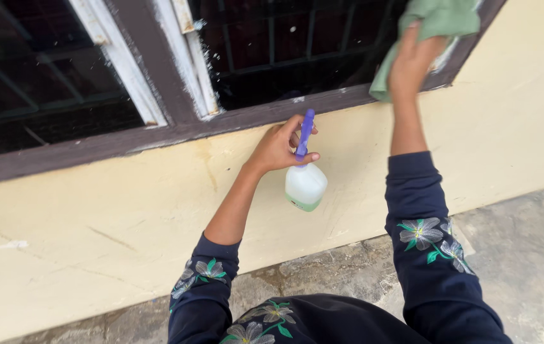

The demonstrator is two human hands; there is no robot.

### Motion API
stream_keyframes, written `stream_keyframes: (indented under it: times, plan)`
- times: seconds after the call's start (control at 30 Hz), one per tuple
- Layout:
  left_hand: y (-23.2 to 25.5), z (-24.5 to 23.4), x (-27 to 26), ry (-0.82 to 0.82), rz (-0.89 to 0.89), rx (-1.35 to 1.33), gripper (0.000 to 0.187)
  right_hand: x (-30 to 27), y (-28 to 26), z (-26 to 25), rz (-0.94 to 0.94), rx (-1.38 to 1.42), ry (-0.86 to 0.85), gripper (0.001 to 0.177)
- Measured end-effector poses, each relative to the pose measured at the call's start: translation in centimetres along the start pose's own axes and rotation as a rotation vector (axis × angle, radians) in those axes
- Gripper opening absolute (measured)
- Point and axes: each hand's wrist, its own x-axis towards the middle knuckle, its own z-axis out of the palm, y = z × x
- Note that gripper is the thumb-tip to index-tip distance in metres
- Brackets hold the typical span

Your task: The person cleans the glass of a window by spraying liquid from a bottle onto the surface and wiping it with a green cloth.

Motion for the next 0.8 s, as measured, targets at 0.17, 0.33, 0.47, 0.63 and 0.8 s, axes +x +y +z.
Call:
stream_keyframes:
  times: [0.17,0.33,0.47,0.63,0.8]
  plan:
    - [-0.2,0.6,1.2,-0.032,-0.001,-0.092,0.054,-1.7,-1.2,-0.8,-0.514,-0.326,-0.217,0.050]
    - [-0.8,0.8,1.5,-0.037,-0.004,-0.068,0.056,0.8,-0.6,-0.2,-0.117,-0.279,0.127,0.036]
    - [-1.4,1.1,1.3,-0.034,0.021,-0.027,0.056,-2.3,0.1,0.8,-0.439,-0.159,-0.071,0.065]
    - [-1.9,1.4,1.7,-0.030,-0.022,0.039,0.060,-0.4,1.5,-0.1,-0.120,-0.406,0.170,0.039]
    - [-1.8,1.2,1.5,-0.034,-0.026,0.011,0.060,-3.0,0.8,0.6,-0.341,-0.271,-0.121,0.060]
